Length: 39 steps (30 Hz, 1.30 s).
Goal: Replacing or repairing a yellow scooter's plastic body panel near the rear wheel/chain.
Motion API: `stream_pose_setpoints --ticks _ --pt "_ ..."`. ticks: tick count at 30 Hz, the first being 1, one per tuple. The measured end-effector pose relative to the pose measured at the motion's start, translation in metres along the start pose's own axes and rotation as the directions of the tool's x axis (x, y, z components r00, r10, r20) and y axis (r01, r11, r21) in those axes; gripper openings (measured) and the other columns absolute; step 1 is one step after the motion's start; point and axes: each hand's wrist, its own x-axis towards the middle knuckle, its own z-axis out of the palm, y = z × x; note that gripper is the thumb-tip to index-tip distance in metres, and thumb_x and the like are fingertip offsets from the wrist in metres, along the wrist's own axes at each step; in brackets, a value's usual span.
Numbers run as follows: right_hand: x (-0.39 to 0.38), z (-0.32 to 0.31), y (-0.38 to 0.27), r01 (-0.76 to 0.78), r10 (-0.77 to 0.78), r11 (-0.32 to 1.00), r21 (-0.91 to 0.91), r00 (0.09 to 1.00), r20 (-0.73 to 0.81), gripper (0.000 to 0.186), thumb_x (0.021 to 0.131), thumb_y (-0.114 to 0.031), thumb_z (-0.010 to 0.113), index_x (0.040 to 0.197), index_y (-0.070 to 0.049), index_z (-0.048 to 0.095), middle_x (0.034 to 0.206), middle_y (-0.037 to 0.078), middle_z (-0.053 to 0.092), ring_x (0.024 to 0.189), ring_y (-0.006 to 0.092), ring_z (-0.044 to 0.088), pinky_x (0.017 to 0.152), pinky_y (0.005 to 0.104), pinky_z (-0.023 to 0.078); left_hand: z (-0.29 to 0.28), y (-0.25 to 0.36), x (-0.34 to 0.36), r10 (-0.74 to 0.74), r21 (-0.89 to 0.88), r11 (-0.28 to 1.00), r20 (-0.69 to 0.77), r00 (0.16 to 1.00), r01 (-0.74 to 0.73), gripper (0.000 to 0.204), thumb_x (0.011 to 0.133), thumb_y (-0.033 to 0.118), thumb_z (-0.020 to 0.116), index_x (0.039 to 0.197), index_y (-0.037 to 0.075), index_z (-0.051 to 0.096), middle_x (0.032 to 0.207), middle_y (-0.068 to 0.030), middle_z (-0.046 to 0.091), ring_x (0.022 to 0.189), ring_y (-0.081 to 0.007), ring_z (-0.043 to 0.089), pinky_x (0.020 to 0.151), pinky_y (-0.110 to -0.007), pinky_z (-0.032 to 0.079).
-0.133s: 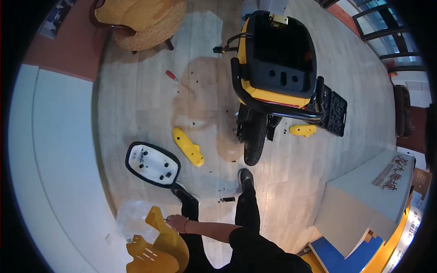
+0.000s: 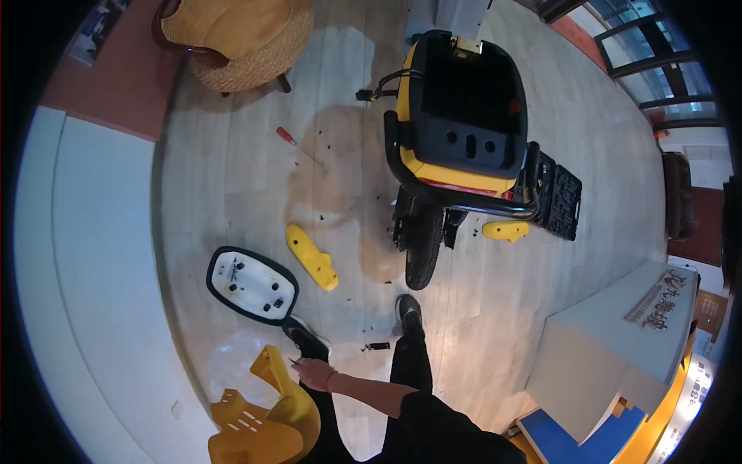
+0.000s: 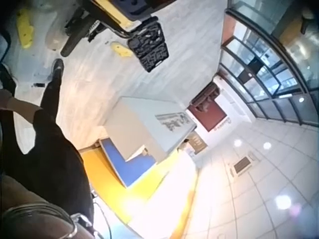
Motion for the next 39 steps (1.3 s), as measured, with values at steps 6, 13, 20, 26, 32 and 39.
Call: stream_pose_setpoints --ticks 6,13,20,26,32,39 --pt "-0.082 -0.042 0.030 -0.278 0.281 0.834 0.477 0.957 0.066 0.037 0.089 -0.025 0.054 0.120 -0.005 0.056 0.116 0.012 0.059 0.109 0.0262 0.055 0.094 0.0357 0.044 0.012 0.027 0.026 -0.044 0.006 0.999 0.084 0.995 0.044 0.026 0.072 -0.004 0.049 0.096 -0.002 0.054 0.088 -0.0219 0.053 0.081 -0.0408 0.050 0.072 -0.045 0.041" --pt "-0.177 -0.094 0.024 0.001 0.271 -0.129 0.992 0.962 0.035 0.046 0.096 -0.035 0.044 0.131 -0.004 0.047 0.128 0.006 0.053 0.120 0.0167 0.048 0.102 0.0340 0.035 0.056 0.057 0.143 0.111 -0.207 0.978 0.356 0.928 -0.037 0.012 0.075 0.000 0.045 0.086 -0.001 0.049 0.076 -0.0206 0.050 0.072 -0.0397 0.051 0.064 -0.042 0.042" --pt "-0.200 -0.122 0.049 0.270 0.451 -0.240 0.932 0.882 -0.139 0.044 0.096 -0.027 0.044 0.132 0.000 0.044 0.129 0.010 0.053 0.112 0.0207 0.054 0.095 0.0309 0.043 0.116 0.123 0.221 0.139 -0.525 0.829 0.529 0.837 0.194 0.015 0.077 0.004 0.041 0.088 0.001 0.050 0.077 -0.0040 0.049 0.073 -0.0134 0.047 0.067 -0.028 0.040" --pt "-0.220 -0.134 0.054 0.449 0.410 -0.484 0.751 0.875 -0.258 0.041 0.098 -0.025 0.043 0.132 -0.002 0.044 0.127 0.011 0.053 0.109 0.0207 0.056 0.090 0.0313 0.047 0.158 0.139 0.242 0.045 -0.536 0.760 0.607 0.793 0.367 0.017 0.074 0.006 0.041 0.086 0.002 0.053 0.074 0.0019 0.046 0.068 -0.0075 0.040 0.060 -0.022 0.034" --pt "-0.271 -0.189 0.046 0.564 0.525 -0.320 0.761 0.774 -0.353 0.052 0.097 -0.036 0.042 0.134 0.001 0.039 0.130 0.011 0.049 0.121 0.0202 0.046 0.103 0.0337 0.033 0.204 0.119 0.247 0.197 -0.476 0.870 0.574 0.795 0.128 0.013 0.075 0.005 0.041 0.080 0.004 0.053 0.072 0.0020 0.045 0.064 -0.0087 0.039 0.055 -0.026 0.031" --pt "-0.321 -0.214 0.050 0.518 0.520 0.171 0.838 0.675 -0.524 0.057 0.085 -0.027 0.065 0.128 0.003 0.040 0.124 0.009 0.048 0.119 0.0188 0.044 0.101 0.0319 0.034 0.278 0.141 0.233 -0.040 -0.609 0.381 0.741 0.671 0.695 0.028 0.092 0.023 0.043 0.108 0.004 0.057 0.101 -0.0046 0.061 0.093 -0.0172 0.058 0.081 -0.027 0.045"
